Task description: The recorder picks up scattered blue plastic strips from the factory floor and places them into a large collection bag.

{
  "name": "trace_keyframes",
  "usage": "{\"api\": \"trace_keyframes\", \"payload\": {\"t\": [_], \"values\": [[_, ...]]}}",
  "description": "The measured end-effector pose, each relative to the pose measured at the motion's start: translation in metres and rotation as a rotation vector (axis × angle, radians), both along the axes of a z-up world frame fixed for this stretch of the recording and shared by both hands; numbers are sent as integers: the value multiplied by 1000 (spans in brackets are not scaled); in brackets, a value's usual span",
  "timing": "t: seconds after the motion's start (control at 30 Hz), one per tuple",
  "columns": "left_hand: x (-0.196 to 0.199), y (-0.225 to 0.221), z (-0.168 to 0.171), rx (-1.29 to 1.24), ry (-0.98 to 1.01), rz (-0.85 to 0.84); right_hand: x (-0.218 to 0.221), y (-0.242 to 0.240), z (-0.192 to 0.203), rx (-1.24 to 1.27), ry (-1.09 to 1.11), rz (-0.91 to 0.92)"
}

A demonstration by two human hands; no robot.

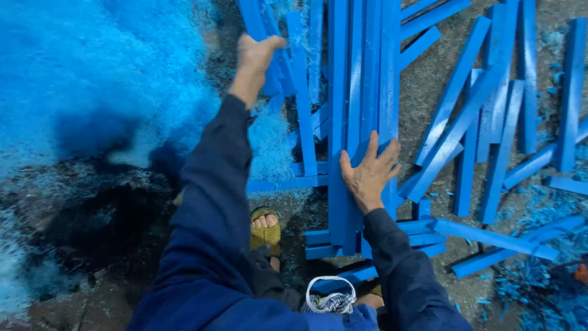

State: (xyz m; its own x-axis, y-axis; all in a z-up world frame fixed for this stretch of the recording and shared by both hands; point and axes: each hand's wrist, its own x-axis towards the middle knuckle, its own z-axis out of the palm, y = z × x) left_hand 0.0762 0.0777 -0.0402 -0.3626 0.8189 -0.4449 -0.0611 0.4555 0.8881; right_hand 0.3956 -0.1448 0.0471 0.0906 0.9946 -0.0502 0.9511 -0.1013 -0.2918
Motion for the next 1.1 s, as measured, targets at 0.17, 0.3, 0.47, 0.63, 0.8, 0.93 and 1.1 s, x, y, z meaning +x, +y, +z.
{"api": "trace_keyframes", "payload": {"t": [0.17, 0.3, 0.47, 0.63, 0.8, 0.93, 1.1], "values": [[-66, -61, 62, 226, -675, -120, 5, -4, -6, -10, 4, 2], [-35, -107, 100, 220, -819, -86, 1, 5, -1, 15, 41, -8], [52, -148, 82, 78, -1110, -73, 33, 17, 18, -149, 186, -35], [114, -202, 108, -167, -1183, -341, 32, 46, 49, -64, 579, -45], [118, -218, 157, -259, -587, -1056, 8, 28, 74, -892, 1026, 41], [96, -227, 132, -378, -157, -1398, 6, -4, 65, -940, 1113, -11], [53, -213, 27, -63, -932, -750, 22, -16, 84, -954, 1190, -120]]}}
